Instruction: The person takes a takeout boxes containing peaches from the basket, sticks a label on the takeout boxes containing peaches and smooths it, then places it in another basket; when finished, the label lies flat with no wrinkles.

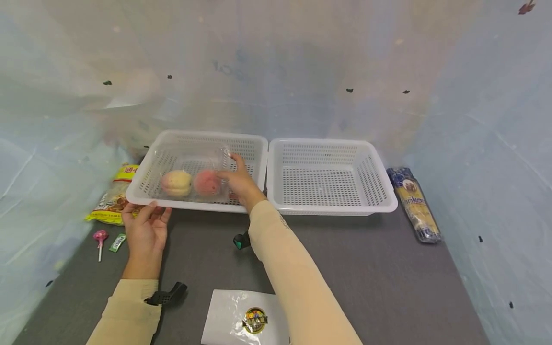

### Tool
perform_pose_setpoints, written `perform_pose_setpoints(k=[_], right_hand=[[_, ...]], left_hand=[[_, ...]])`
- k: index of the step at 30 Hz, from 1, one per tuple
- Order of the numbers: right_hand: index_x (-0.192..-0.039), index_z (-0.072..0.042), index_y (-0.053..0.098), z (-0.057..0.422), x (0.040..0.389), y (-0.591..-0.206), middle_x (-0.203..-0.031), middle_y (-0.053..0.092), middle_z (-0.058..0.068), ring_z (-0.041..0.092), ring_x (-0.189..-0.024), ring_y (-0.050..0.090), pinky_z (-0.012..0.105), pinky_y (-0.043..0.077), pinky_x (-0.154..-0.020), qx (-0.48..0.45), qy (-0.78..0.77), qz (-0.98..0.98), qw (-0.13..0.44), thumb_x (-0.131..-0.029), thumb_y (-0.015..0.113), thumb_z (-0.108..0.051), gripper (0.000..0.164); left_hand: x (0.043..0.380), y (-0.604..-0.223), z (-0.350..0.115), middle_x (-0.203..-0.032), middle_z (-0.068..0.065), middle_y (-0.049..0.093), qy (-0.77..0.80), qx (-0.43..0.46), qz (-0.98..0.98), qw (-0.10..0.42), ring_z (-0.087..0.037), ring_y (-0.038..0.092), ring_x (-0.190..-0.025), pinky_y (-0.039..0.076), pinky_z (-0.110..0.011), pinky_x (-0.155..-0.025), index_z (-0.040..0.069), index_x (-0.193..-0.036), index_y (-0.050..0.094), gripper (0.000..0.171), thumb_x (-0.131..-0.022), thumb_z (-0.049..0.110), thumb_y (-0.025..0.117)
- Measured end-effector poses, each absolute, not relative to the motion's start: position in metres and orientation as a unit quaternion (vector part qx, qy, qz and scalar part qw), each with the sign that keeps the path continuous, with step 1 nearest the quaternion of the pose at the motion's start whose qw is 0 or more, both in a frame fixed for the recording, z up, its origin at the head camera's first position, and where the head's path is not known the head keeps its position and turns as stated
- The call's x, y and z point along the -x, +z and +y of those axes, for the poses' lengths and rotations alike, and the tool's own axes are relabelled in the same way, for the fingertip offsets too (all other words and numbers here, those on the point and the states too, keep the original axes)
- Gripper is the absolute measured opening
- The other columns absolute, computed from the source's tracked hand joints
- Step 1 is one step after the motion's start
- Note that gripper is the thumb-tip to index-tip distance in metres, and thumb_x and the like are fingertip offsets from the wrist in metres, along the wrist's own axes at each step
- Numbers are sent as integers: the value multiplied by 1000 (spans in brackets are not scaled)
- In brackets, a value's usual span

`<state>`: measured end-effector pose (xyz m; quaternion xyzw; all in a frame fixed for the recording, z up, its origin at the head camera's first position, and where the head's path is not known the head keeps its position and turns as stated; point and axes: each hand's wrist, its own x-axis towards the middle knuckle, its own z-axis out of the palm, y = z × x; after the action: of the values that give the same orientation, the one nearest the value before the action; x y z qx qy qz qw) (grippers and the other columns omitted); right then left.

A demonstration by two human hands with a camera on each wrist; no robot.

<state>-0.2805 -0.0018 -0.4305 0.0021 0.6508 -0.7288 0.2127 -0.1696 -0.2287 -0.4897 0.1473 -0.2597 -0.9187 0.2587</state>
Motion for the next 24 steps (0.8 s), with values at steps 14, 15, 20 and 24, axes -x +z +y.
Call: perform_pose_setpoints(k=[14,15,20,24], right_hand=[[-174,-41,23,3,281,-428,-166,40,13,35,-125,61,52,58,-95,38,-718,661,215,-99,84,-33,97],[-174,-41,22,3,281,-428,-168,38,13,36,-126,60,52,59,-94,36,-716,663,217,-98,84,-33,98],[-174,-40,22,4,280,-430,-161,48,15,41,-128,57,54,60,-90,44,-713,666,213,-97,83,-34,98],[-174,-39,24,2,281,-431,-151,57,9,37,-123,59,50,61,-85,64,-709,673,200,-97,82,-34,97]], left_hand=[[171,-489,-226,-154,-19,40,-924,-130,-251,258,-24,57,-91,65,-39,-73,16,-140,40,56,-102,-14,66],[171,-489,-226,-154,-19,40,-924,-131,-250,257,-24,57,-91,65,-40,-73,16,-141,40,56,-102,-14,66],[170,-489,-226,-152,-19,41,-925,-130,-250,253,-24,58,-90,66,-40,-73,16,-142,39,57,-102,-15,66],[170,-489,-229,-143,-20,43,-925,-129,-248,258,-23,58,-87,66,-40,-72,14,-141,38,57,-101,-16,66]])
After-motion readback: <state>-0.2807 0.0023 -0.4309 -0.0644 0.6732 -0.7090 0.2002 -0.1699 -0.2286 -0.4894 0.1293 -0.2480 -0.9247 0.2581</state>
